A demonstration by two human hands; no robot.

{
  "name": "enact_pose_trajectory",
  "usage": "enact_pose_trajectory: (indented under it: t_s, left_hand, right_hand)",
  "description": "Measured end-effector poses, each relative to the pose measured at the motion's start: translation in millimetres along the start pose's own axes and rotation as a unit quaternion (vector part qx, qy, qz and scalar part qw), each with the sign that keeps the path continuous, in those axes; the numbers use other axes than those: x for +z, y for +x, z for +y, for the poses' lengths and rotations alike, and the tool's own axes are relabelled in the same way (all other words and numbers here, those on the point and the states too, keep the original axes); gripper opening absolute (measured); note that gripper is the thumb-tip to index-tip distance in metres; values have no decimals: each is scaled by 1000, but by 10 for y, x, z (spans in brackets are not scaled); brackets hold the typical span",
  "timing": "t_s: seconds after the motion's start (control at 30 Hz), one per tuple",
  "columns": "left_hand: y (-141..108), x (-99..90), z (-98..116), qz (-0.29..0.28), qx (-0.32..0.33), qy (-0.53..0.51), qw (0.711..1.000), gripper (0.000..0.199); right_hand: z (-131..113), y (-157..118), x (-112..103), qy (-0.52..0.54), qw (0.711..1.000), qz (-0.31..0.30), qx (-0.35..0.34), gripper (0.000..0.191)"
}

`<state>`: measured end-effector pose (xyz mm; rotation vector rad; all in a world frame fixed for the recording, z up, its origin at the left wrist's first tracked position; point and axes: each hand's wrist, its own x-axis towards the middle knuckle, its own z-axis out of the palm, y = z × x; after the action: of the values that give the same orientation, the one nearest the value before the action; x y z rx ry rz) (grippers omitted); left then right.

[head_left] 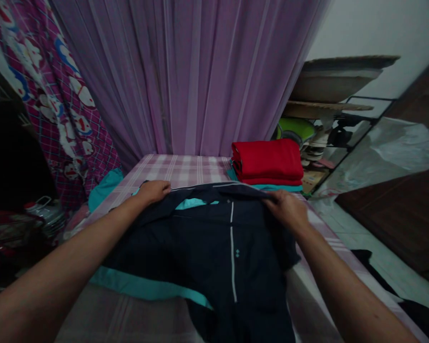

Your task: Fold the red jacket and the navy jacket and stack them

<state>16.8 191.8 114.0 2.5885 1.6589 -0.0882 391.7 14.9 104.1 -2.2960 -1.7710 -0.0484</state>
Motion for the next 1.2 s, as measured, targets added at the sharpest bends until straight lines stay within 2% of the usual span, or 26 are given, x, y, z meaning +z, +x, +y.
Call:
enact_pose_trajectory:
  t_s: [0.03,0.07,0.13,0.2,0.3,0.37,0.43,0.53,0.6,0.67,0.73,0.77,0.83,0.9,0.97,1.0,1.03,1.07,1.1,1.13,1.2]
  left_hand:
    - [31,-36,70,33,-16,-3,999,34]
    - [52,-69,142,68,-31,-11,997,35]
    - [51,-97,274,125,-44,-34,991,36]
    - [-32,-41,354,136,-22,-52,989,35]
    - [-308,224,318,90,42,-38,994,46]
    - [-544,458,199,55,60,-19,997,61]
    - [-763,648,54,26,46,-7,999,70]
    - [-951,726,-97,19,25,15,999,52]
    - [-954,619,-111,6,19,42,999,41]
    - [-861,407,-68,-28,11,70,997,35]
    - [-686,111,-3,-58,-3,84,995,27]
    - [-574,-65,26,-62,-13,85,994,22]
    - [-319,-458,71,-50,-39,82,995,17]
    - [-58,-865,104,8,-71,76,995,25]
    - [160,-1190,139,141,-102,41,984,43]
    - [240,-1284,158,200,-113,25,973,51]
    - [294,-1317,175,248,-121,11,961,59]
    - [319,-1281,186,271,-122,0,955,67]
    - [312,-1177,186,267,-118,-9,956,75]
    - [272,-1011,172,250,-114,-14,961,83]
    - [98,-551,99,139,-81,-32,986,73]
  right_hand:
    - [90,79,-63,-26,996,77,41,39]
    - [175,154,-96,-43,989,123,70,42]
    - [317,257,-74,-58,978,172,102,49]
    - [416,256,40,-44,983,164,77,52]
    - [487,20,250,-4,989,144,6,43]
    - [473,-284,332,38,992,121,-17,40]
    - [399,-666,335,97,992,78,-35,41]
    - [216,-1248,224,185,978,-28,-96,46]
    - [97,-1539,133,188,965,-114,-141,57]
    - [17,-1704,71,150,961,-166,-164,63]
    - [-20,-1747,42,102,965,-170,-169,48]
    - [-27,-1735,33,84,968,-160,-172,39]
    - [-31,-1674,14,67,971,-137,-185,33]
    - [-38,-1598,-14,64,969,-127,-200,33]
    - [-51,-1540,-39,63,968,-126,-208,34]
    - [-58,-1524,-44,63,968,-123,-208,34]
    - [-62,-1516,-41,63,969,-117,-209,34]
    - [-62,-1518,-32,64,970,-106,-208,34]
    - [-55,-1527,-18,66,972,-91,-207,34]
    - [-43,-1540,-1,70,973,-76,-206,33]
    - [-1,-1571,28,78,974,-52,-209,30]
